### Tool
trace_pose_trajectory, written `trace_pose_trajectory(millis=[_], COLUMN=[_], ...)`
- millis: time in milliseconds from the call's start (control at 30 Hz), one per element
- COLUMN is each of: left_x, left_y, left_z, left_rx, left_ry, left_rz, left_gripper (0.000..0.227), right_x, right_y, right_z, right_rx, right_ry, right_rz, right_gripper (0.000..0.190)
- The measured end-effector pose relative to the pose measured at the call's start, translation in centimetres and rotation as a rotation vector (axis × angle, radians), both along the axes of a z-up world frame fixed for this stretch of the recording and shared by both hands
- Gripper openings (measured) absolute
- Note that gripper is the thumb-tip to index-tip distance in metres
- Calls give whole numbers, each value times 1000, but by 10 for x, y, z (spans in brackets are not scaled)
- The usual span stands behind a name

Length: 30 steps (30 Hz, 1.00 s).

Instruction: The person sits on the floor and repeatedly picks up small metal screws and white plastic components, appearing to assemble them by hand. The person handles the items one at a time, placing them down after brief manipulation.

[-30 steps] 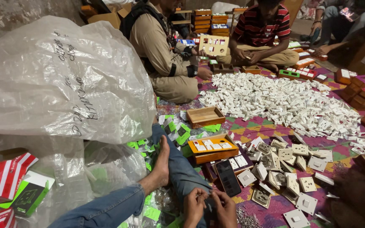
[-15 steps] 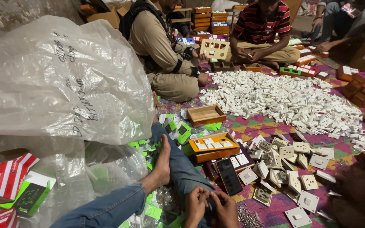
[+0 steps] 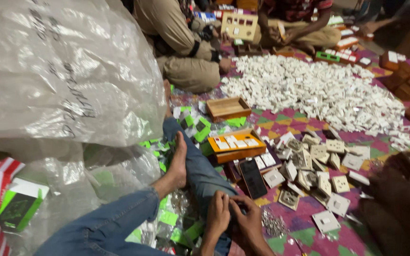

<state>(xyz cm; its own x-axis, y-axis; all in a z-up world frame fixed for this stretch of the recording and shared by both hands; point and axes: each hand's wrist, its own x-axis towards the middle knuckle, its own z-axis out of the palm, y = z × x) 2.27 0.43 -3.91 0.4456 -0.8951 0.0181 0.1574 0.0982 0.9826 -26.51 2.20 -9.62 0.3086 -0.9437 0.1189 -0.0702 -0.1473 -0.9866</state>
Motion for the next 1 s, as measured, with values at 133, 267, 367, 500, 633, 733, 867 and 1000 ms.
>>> trace_pose_trajectory(millis=[133,267,367,500,633,733,867,1000], left_x=[2,2,1,6,-40,-155,-179,-173], left_y=[-8,-21,-23,-21,7,53,62,62], left_z=[-9,-4,-3,-11,-35,-62,-69,-68], left_rx=[-96,166,132,59,-71,2,98,112], left_ry=[-38,217,284,-31,-361,-403,-398,-338], left_rz=[0,82,101,66,98,90,68,88], left_gripper=[77,83,88,87,55,36,34,43], right_x=[1,0,-1,-4,-4,-4,-4,-1], right_y=[3,1,2,4,3,1,4,7], right_z=[10,8,4,1,1,4,11,12], right_rx=[-13,55,7,-46,31,2,-46,10], right_ry=[26,-40,-63,-92,-146,-136,-123,-189], right_rz=[-5,31,73,87,60,57,66,91], right_gripper=[12,13,11,14,26,33,32,32])
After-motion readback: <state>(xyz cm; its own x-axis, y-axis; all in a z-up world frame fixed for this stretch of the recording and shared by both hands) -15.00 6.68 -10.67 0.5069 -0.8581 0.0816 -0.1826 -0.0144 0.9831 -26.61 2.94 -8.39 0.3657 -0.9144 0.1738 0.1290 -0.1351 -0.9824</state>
